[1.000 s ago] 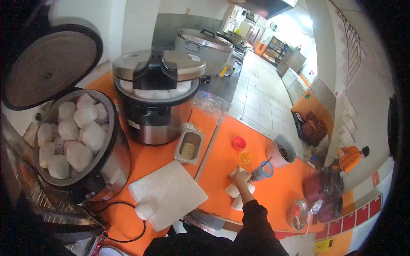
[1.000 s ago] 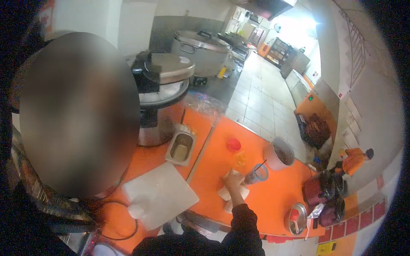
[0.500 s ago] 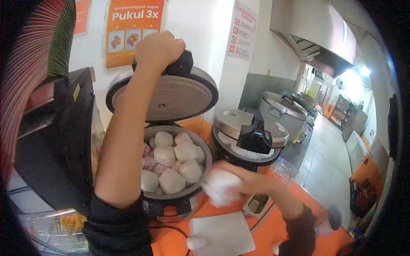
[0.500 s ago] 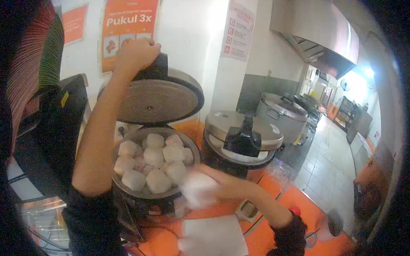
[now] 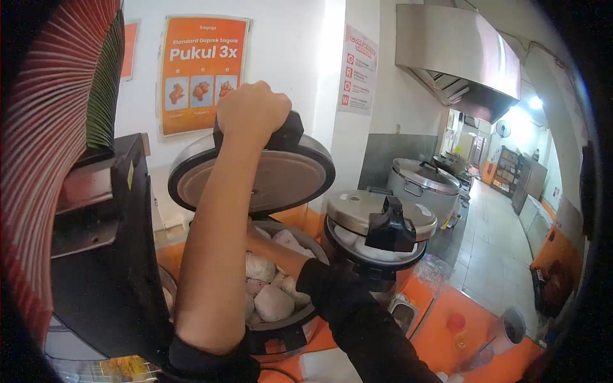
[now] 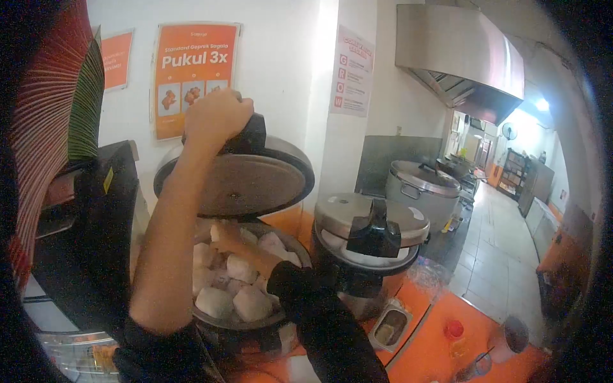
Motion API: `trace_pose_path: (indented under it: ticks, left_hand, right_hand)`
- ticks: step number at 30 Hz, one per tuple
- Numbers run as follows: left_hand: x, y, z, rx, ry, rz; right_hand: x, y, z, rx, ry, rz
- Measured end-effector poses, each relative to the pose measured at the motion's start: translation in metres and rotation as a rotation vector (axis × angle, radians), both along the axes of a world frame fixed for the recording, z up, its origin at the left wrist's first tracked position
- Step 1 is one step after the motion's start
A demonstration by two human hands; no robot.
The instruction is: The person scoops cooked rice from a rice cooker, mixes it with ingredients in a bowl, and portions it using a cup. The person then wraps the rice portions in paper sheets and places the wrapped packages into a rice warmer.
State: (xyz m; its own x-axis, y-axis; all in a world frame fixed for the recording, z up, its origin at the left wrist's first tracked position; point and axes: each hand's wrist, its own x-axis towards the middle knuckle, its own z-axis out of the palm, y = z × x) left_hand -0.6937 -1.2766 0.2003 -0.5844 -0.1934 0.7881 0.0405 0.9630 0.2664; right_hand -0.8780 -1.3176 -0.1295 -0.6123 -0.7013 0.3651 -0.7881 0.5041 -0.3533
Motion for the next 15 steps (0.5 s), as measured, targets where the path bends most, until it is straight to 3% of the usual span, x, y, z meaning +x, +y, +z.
trace_pose_path:
  ticks: [2, 7, 12, 15]
  left_hand:
    - [-0.001, 0.001, 0.001, 0.002, -0.023, 0.0]
    - [-0.003, 0.001, 0.0, 0.004, -0.009, -0.01]
    - [-0.002, 0.001, 0.001, -0.009, -0.012, -0.003]
    - [-0.005, 0.0, 0.001, -0.022, -0.012, 0.005]
  right_hand:
    - [0.012, 0.006, 0.012, 0.126, 0.079, 0.018]
    - [0.014, 0.019, 0.003, 0.104, 0.308, 0.237]
    - [0.033, 0.027, 0.036, 0.402, 0.16, 0.204]
    - [0.03, 0.013, 0.032, 0.35, 0.08, 0.06]
